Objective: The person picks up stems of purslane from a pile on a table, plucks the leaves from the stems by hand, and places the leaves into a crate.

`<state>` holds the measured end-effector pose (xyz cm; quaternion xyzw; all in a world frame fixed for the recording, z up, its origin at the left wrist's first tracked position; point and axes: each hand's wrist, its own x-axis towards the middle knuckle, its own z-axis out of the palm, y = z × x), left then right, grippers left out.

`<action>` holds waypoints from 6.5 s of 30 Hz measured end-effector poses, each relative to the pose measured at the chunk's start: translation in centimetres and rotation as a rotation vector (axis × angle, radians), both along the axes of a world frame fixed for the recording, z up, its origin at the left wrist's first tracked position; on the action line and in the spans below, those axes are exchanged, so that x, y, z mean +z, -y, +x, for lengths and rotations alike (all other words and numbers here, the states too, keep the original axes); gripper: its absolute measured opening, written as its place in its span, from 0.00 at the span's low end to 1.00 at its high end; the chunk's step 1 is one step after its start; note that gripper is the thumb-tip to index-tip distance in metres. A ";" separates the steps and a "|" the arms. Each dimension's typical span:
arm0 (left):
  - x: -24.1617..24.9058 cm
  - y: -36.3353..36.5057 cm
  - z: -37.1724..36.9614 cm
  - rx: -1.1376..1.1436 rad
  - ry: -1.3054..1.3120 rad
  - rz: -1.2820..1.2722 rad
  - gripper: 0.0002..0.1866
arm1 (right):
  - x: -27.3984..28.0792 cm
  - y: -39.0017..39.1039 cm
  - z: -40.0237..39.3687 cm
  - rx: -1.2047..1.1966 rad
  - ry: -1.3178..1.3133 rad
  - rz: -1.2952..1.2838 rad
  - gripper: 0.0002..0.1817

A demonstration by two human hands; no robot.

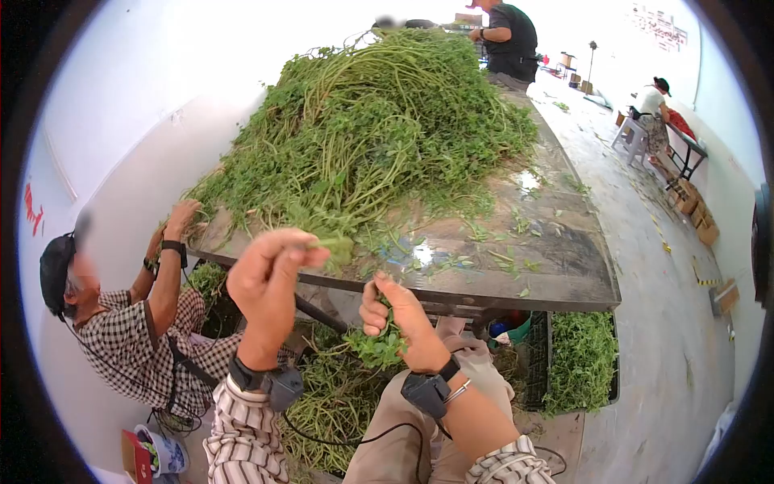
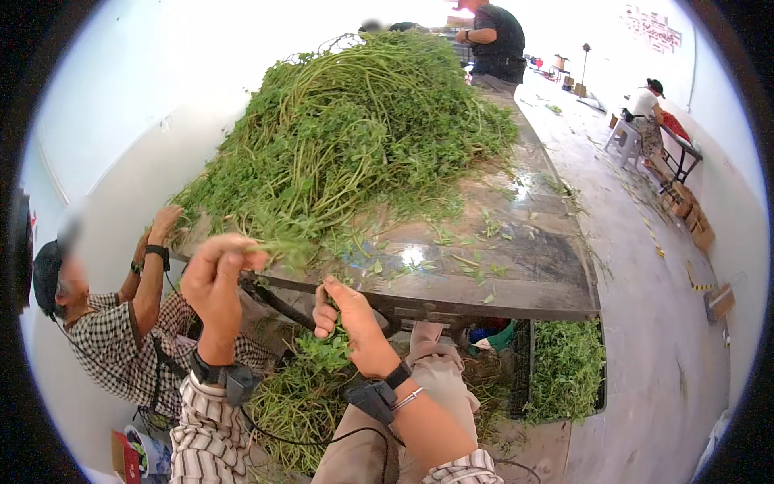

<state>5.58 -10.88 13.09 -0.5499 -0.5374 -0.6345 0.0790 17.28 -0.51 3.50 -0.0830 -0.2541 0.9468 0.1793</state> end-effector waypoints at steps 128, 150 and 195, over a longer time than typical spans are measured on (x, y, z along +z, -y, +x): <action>-11.0 -3.8 -17.6 0.295 0.775 -0.304 0.07 | -2.4 -1.3 0.1 -0.235 0.026 -0.260 0.08; -7.2 -3.3 -9.7 0.228 0.421 -0.288 0.13 | -2.2 -0.3 0.6 -0.148 -0.275 -0.200 0.08; -6.4 -4.1 -2.7 0.340 -0.281 -0.383 0.08 | -1.0 -1.2 1.3 -0.200 -0.078 -0.088 0.08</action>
